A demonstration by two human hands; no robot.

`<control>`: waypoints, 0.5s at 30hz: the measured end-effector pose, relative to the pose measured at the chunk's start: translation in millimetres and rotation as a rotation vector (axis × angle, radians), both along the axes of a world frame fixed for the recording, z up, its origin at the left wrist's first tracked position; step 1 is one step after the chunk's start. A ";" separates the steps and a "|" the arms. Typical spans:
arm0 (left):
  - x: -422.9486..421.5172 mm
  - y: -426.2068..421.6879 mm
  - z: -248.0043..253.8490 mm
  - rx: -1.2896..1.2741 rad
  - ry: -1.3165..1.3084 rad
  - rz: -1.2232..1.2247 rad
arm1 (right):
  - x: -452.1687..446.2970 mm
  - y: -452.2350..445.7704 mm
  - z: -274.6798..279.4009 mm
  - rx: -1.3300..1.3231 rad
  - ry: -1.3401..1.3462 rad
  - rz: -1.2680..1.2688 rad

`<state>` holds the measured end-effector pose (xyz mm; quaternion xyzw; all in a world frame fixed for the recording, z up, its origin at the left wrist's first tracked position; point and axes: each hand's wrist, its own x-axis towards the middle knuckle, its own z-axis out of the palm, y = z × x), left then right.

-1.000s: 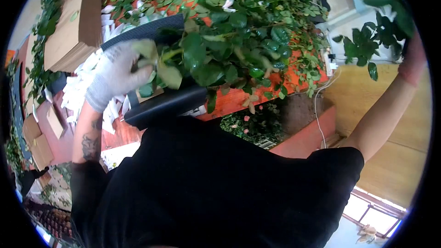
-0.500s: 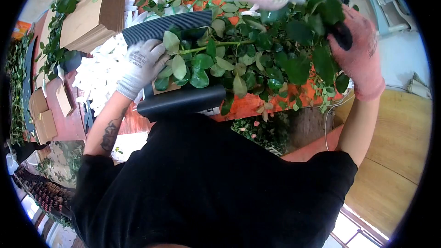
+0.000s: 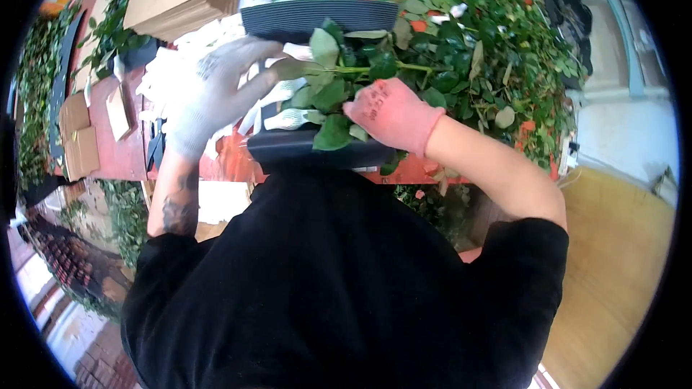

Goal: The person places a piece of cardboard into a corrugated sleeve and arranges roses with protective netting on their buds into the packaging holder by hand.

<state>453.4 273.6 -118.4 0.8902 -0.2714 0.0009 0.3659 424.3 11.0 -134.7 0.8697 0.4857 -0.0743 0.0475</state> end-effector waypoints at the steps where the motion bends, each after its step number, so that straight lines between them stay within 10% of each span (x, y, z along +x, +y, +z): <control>1: -12.3 6.6 -1.9 0.003 0.012 0.024 | 3.4 -2.6 -6.3 0.003 0.012 0.024; 4: -29.9 10.4 -10.6 0.298 0.442 -0.050 | 11.2 16.9 19.7 0.212 0.185 0.105; 8: -15.1 17.9 -63.7 0.082 0.661 -0.168 | 11.1 47.7 45.5 -0.005 0.022 0.073; 15: -16.6 28.2 -86.8 0.006 0.539 -0.126 | 17.6 49.8 -27.3 0.337 0.206 -0.052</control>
